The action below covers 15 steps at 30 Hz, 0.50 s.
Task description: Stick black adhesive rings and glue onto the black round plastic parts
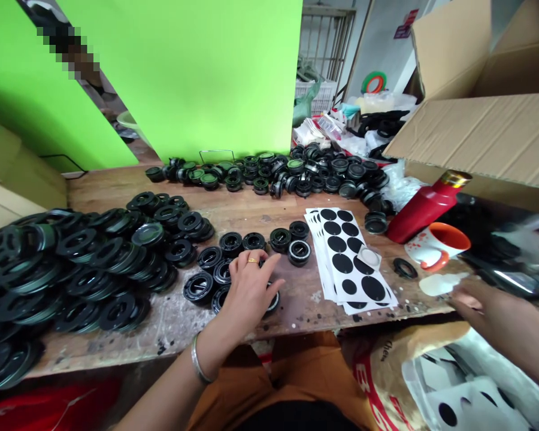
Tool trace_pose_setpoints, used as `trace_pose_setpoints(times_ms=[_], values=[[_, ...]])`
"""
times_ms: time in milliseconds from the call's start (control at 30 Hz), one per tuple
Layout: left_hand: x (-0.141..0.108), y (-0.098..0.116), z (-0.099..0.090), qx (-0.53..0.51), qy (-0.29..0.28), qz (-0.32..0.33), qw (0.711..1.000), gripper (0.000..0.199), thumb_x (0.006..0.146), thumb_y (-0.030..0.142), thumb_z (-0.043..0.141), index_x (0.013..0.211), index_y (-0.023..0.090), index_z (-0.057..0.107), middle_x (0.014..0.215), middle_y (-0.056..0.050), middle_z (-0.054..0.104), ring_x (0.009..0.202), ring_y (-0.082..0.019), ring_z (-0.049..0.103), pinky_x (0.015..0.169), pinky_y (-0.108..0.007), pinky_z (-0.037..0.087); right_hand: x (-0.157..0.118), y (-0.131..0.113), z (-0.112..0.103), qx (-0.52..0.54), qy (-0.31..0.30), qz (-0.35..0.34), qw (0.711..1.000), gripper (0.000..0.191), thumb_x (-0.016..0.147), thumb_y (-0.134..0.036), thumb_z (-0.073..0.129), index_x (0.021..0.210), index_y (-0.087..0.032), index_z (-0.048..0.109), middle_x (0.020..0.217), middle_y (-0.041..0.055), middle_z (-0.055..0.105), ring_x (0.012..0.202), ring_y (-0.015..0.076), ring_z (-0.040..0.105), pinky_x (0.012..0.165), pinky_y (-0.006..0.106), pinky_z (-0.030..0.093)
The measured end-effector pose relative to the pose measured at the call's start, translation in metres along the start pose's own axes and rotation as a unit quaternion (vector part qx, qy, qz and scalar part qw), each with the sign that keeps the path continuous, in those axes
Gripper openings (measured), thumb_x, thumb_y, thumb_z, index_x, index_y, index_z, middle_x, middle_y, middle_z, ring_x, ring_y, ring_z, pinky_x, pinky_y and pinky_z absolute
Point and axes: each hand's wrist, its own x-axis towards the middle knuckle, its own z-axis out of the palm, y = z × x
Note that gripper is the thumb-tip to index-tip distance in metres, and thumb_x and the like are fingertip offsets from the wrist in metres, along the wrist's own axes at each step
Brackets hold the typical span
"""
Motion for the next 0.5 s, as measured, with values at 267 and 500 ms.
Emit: trace_pose_setpoints(times_ms=[267, 500], values=[[0.005, 0.008, -0.003, -0.002, -0.003, 0.013, 1.0, 0.042, 0.084, 0.026, 0.066, 0.125, 0.025, 0.056, 0.116, -0.009, 0.051, 0.11, -0.028, 0.041, 0.093, -0.044, 0.034, 0.073, -0.096, 0.067, 0.156, -0.103, 0.014, 0.982, 0.019, 0.068, -0.04, 0.055, 0.077, -0.022, 0.055, 0.077, 0.0064, 0.066, 0.073, 0.0233, 0.063, 0.066, 0.031, 0.044], [0.013, -0.004, -0.002, 0.013, -0.003, 0.013, 1.0, 0.044, 0.084, 0.03, 0.066, 0.126, 0.025, 0.054, 0.118, -0.01, 0.048, 0.113, -0.029, 0.039, 0.094, -0.043, 0.034, 0.087, -0.096, 0.078, 0.135, -0.164, 0.003, 0.977, 0.006, 0.067, -0.027, 0.056, 0.069, -0.023, 0.051, 0.061, -0.0028, 0.058, 0.057, 0.0157, 0.055, 0.056, 0.026, 0.038]])
